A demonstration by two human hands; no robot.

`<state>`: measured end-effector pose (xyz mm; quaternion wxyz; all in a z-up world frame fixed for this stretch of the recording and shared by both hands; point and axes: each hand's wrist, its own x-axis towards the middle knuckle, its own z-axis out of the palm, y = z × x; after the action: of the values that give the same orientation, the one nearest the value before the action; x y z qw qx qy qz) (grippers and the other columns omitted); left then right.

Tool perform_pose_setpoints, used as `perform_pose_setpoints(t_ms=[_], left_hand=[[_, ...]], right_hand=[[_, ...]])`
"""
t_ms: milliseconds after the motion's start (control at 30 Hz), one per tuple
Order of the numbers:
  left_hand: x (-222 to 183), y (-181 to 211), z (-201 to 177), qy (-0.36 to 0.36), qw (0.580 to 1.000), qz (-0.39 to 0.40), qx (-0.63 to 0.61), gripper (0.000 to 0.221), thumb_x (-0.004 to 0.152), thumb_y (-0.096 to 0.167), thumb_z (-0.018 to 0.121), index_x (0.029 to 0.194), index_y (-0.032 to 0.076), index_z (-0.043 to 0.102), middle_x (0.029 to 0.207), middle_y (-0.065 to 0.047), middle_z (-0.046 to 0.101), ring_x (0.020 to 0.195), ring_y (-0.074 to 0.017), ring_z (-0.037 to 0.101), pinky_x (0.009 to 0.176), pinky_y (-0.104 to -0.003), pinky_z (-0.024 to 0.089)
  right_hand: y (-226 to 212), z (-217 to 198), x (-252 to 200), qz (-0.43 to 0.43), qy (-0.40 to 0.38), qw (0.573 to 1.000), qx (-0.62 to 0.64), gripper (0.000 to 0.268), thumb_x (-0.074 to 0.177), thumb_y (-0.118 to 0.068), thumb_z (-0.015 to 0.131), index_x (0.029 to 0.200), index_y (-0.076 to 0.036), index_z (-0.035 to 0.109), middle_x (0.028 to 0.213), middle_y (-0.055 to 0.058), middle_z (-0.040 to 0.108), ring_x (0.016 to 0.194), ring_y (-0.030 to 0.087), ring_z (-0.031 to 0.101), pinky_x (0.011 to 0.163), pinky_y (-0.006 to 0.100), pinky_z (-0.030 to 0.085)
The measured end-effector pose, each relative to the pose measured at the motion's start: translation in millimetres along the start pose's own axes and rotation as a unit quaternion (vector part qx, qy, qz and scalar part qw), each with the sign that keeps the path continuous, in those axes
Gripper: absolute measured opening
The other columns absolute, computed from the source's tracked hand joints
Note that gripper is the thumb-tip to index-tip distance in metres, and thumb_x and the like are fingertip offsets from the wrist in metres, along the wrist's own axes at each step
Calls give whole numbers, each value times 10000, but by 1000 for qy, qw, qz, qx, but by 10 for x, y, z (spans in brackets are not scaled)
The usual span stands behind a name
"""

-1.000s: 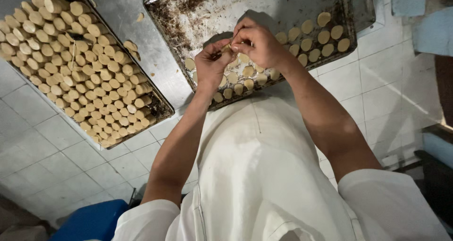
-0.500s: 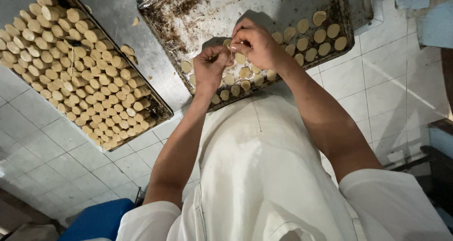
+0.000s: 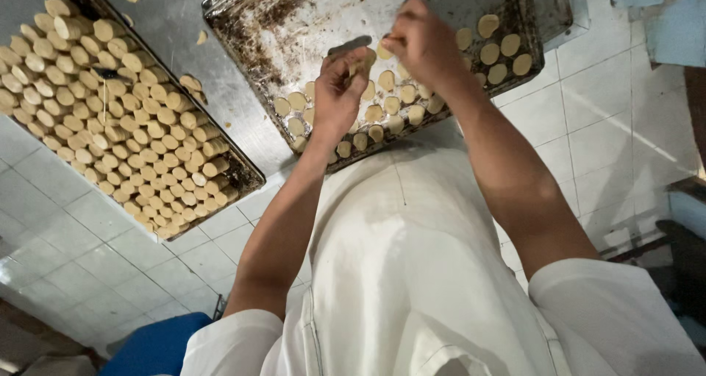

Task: The person takes small pieces of dough from a tray and arranges them in rows onto a flat baking sheet by hand.

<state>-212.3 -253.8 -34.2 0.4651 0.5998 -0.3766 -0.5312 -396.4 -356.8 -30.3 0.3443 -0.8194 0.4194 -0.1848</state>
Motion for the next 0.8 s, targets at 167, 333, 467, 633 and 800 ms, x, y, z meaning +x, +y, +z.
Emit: perform_pose_setpoints(t_ms=[167, 333, 467, 633, 800], left_hand=[[67, 82, 99, -14, 989, -64, -133, 310, 948, -42, 697, 1257, -22, 673, 995, 6, 729, 851, -57, 633, 748, -193, 516], [139, 103, 174, -4, 993, -75, -86, 298, 942, -63, 734, 1237, -37, 697, 930, -12, 726, 778, -54, 615, 692, -198, 504], [179, 41, 255, 5, 992, -60, -114, 269, 934, -92, 718, 1200, -56, 700, 1034, -16, 726, 810, -54, 607, 724, -203, 509], [229, -27, 304, 8, 987, -59, -148, 288, 935, -93, 699, 1217, -37, 673, 1045, -31, 740, 906, -58, 675, 799, -197, 546], [278, -55, 411, 6, 994, -71, -77, 295, 954, -89, 745, 1245, -40, 732, 867, -25, 682, 734, -59, 553, 650, -190, 440]], right_hand=[[28, -245, -52, 5, -83, 973, 214, 184, 944, -144, 842, 976, -7, 724, 1094, 85, 651, 886, 180, 644, 772, 325, 554], [56, -295, -30, -47, -38, 980, 191, 146, 962, -98, 834, 990, -4, 726, 1140, 101, 652, 982, 190, 657, 838, 336, 556], [160, -310, -74, 20, -77, 968, 237, 156, 1002, -140, 791, 962, -18, 701, 1129, 73, 645, 875, 151, 642, 770, 299, 572], [310, -357, -96, 0, -39, 993, 113, 232, 952, -178, 860, 915, -7, 708, 1045, 110, 628, 901, 203, 622, 790, 343, 564], [408, -374, -103, -45, -21, 987, 155, 198, 964, -178, 844, 985, -18, 729, 1071, 95, 647, 958, 191, 649, 849, 350, 565]])
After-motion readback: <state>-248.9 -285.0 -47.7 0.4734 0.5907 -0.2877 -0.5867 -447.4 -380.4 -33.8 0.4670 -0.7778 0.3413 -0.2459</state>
